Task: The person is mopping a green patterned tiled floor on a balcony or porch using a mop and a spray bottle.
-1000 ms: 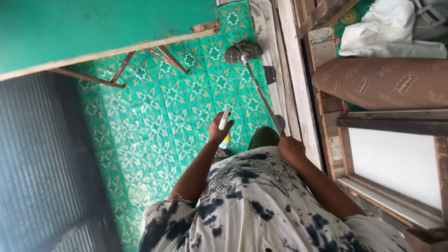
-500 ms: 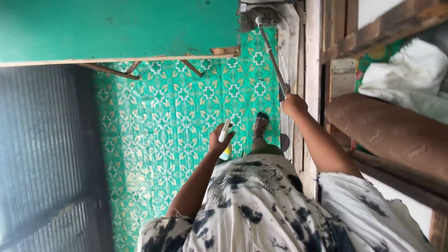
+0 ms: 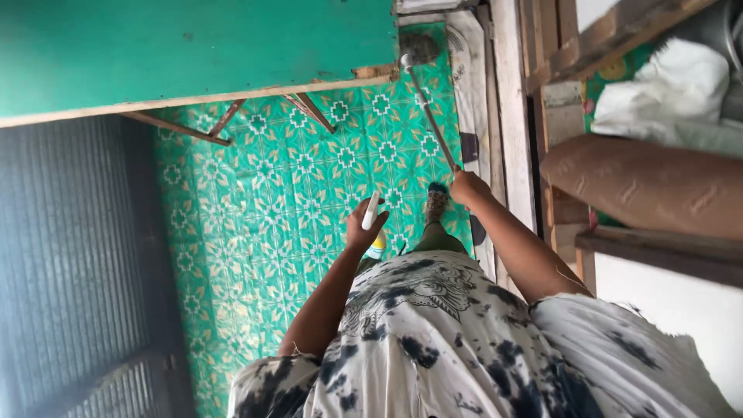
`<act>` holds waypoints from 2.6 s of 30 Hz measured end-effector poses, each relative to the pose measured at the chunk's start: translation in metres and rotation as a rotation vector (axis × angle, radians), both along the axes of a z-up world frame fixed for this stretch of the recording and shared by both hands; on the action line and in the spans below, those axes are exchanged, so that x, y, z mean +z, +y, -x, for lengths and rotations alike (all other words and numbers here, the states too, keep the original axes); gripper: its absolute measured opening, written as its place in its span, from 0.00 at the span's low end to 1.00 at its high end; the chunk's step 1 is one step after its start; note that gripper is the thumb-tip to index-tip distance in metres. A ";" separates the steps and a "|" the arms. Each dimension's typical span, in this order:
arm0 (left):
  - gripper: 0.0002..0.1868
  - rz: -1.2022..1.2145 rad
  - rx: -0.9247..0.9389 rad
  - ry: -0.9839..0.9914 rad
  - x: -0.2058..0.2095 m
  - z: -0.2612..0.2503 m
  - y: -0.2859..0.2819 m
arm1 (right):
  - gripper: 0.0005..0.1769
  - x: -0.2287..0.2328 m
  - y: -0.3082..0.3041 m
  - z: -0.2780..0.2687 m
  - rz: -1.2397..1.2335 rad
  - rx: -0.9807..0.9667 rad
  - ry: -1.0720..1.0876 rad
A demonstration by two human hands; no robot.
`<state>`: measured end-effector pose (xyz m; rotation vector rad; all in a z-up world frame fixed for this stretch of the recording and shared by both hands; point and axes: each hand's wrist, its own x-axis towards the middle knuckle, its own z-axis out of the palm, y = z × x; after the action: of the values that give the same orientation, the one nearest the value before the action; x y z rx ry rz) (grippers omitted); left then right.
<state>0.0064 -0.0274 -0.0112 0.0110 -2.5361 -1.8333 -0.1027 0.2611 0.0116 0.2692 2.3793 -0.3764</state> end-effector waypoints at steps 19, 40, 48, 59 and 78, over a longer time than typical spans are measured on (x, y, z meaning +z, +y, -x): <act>0.21 0.077 0.078 -0.048 -0.036 -0.134 -0.084 | 0.37 -0.010 -0.031 -0.281 -0.167 0.054 -0.055; 0.12 0.317 0.101 -0.006 -0.098 -0.224 -0.038 | 0.37 -0.010 0.006 -0.693 -0.059 -0.110 -0.078; 0.16 0.202 0.134 0.178 -0.081 -0.254 -0.058 | 0.36 -0.019 -0.003 -0.698 -0.064 -0.094 -0.036; 0.18 0.195 0.059 0.109 -0.044 -0.234 -0.110 | 0.37 -0.040 -0.010 -0.562 -0.170 -0.006 -0.066; 0.22 0.155 0.027 -0.059 -0.017 -0.165 -0.192 | 0.34 -0.033 -0.165 -0.026 0.204 -0.373 0.173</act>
<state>0.1712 -0.2197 -0.0281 0.0987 -2.6966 -1.6469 -0.0766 0.0963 -0.0212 0.6091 2.4305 -0.8413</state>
